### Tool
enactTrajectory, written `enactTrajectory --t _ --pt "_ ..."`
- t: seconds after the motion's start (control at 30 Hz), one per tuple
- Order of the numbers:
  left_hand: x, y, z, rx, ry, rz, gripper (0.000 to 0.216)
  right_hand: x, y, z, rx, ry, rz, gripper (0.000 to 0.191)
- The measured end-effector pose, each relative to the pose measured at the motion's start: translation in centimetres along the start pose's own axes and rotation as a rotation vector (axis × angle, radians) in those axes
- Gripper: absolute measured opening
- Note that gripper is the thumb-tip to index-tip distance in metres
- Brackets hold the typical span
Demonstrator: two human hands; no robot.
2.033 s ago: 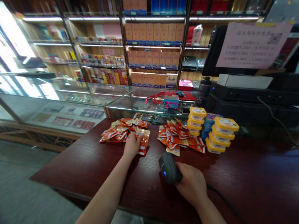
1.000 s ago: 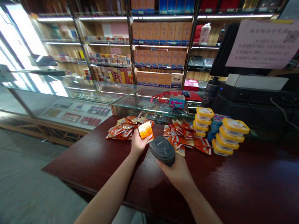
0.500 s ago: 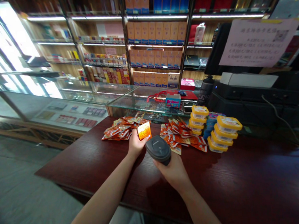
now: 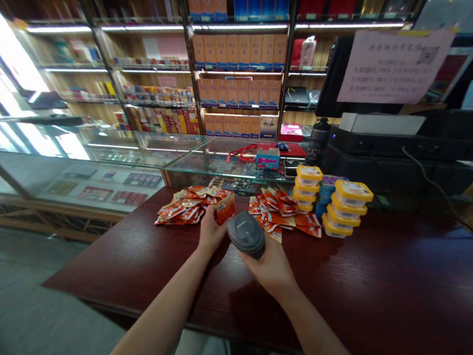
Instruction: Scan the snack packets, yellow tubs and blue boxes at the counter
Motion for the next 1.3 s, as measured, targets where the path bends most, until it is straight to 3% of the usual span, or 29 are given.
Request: enactTrajectory --t 0.17,0.43,0.67,0.8,0.93,1.1,1.2,1.3 --pt "-0.1 0.7 0.4 -0.032 -0.031 -0.03 0.024 -1.7 -0.9 -1.2 0.014 -0.023 -0.399 0.027" --pt "0.6 2.1 0.6 -0.125 -0.057 -0.299 0.022 -4.7 -5.2 -3.9 -0.31 -0.171 -0.776 0.03" --pt "1.3 1.2 0.8 -0.266 -0.028 -0.529 0.04 -5.9 -5.9 -4.8 -0.42 -0.342 -0.637 0.02" --pt "3.6 -0.7 0.8 -0.318 0.148 -0.703 0.05 -6.8 -5.2 -5.4 -0.499 -0.443 -0.549 0.017" --pt "7.1 -3.4 0.5 -0.344 0.363 -0.777 0.048 -8.0 -5.0 -5.8 -0.552 -0.532 -0.461 0.013" --pt "11.7 -7.2 0.2 -0.134 0.521 -0.549 0.022 -9.3 -4.7 -6.5 -0.605 -0.689 -0.432 0.008" --pt "13.4 -8.9 0.3 -0.043 0.478 -0.461 0.022 -9.8 -4.8 -6.5 -0.543 -0.738 -0.46 0.007" --pt "13.6 -9.8 0.5 0.018 0.394 -0.401 0.025 -9.9 -5.0 -6.4 -0.488 -0.743 -0.473 0.01"
Point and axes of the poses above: each hand's wrist, its own z-axis towards the middle knuckle, its own x-axis out of the palm, y = z × x, the point moved 5 cm from there along z, towards the middle knuckle, and after that the axes turned 9 degrees about x, right-handed, at the moved point
